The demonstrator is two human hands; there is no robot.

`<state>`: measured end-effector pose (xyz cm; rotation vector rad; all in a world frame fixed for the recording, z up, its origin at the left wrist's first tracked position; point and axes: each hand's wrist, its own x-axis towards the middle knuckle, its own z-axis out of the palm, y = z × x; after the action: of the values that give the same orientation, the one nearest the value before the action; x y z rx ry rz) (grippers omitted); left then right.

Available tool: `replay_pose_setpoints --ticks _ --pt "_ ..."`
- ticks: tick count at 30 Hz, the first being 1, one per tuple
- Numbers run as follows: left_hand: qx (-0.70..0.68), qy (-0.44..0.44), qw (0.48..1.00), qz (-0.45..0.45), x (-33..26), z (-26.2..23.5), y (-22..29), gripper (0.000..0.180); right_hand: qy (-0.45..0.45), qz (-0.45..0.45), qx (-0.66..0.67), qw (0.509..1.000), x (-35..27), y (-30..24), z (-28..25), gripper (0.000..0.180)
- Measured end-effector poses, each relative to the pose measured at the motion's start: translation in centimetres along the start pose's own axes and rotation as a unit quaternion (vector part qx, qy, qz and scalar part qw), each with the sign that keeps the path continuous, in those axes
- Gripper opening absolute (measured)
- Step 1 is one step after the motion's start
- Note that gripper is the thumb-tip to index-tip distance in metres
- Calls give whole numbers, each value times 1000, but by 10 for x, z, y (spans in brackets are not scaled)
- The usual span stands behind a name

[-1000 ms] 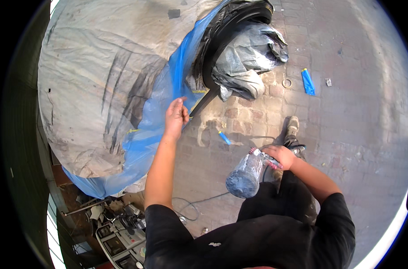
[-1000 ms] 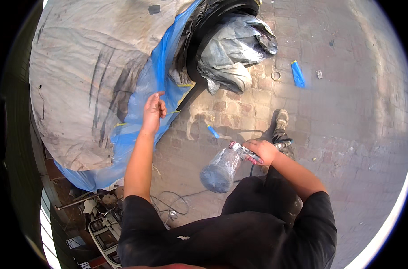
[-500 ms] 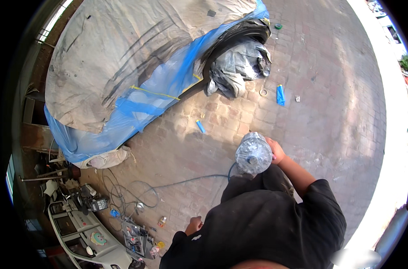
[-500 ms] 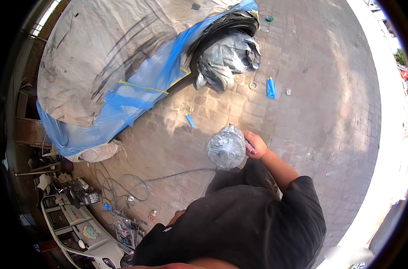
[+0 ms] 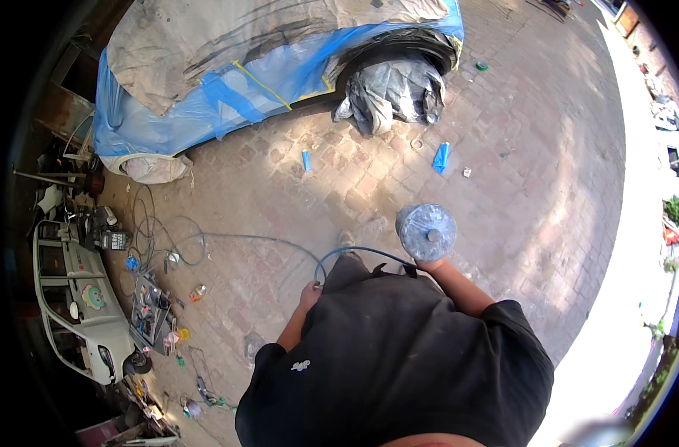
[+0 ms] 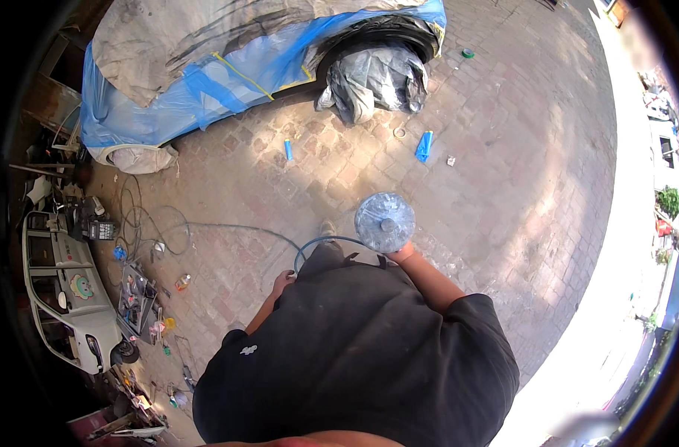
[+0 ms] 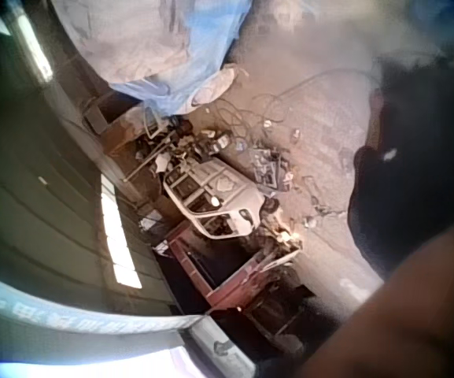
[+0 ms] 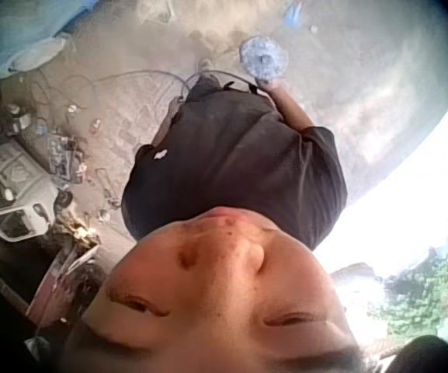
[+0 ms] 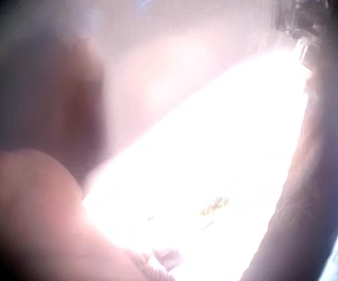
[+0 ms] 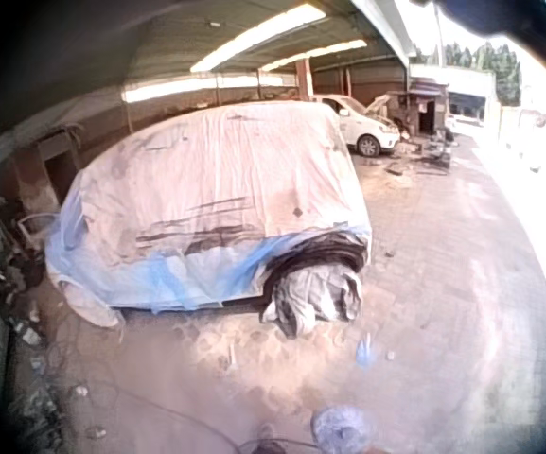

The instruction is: The person uses a spray gun to apply paint to a car that is partially covered with protective plastic and newspaper. The person moves around the vehicle, spraying the side panels, wheel arches, and lower sections while holding the spray gun in one hand and the hose in the other.

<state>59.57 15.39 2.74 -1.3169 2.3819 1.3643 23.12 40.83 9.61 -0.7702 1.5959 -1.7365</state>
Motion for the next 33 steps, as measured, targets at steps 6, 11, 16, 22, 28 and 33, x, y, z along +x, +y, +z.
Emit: replay_pose_setpoints --ticks 6,11,16,22,28,33 --pt "64 -17 995 -80 -54 30 18 34 29 13 -391 920 -82 -41 -8 24" --pt "62 -39 992 -105 -79 36 -8 36 151 -91 -385 906 -114 -22 -14 22" --pt "88 -139 980 -112 -79 26 -22 41 238 14 -188 953 -113 -75 6 10" --pt "-54 -115 983 -135 -106 -13 -22 38 317 -3 -75 945 -111 -134 63 29" --pt "113 -91 984 102 -127 -30 -165 35 329 12 0 944 -116 -158 125 31" --pt "202 -214 953 -76 -175 -45 -215 38 300 -1 -67 952 -128 -137 146 29"
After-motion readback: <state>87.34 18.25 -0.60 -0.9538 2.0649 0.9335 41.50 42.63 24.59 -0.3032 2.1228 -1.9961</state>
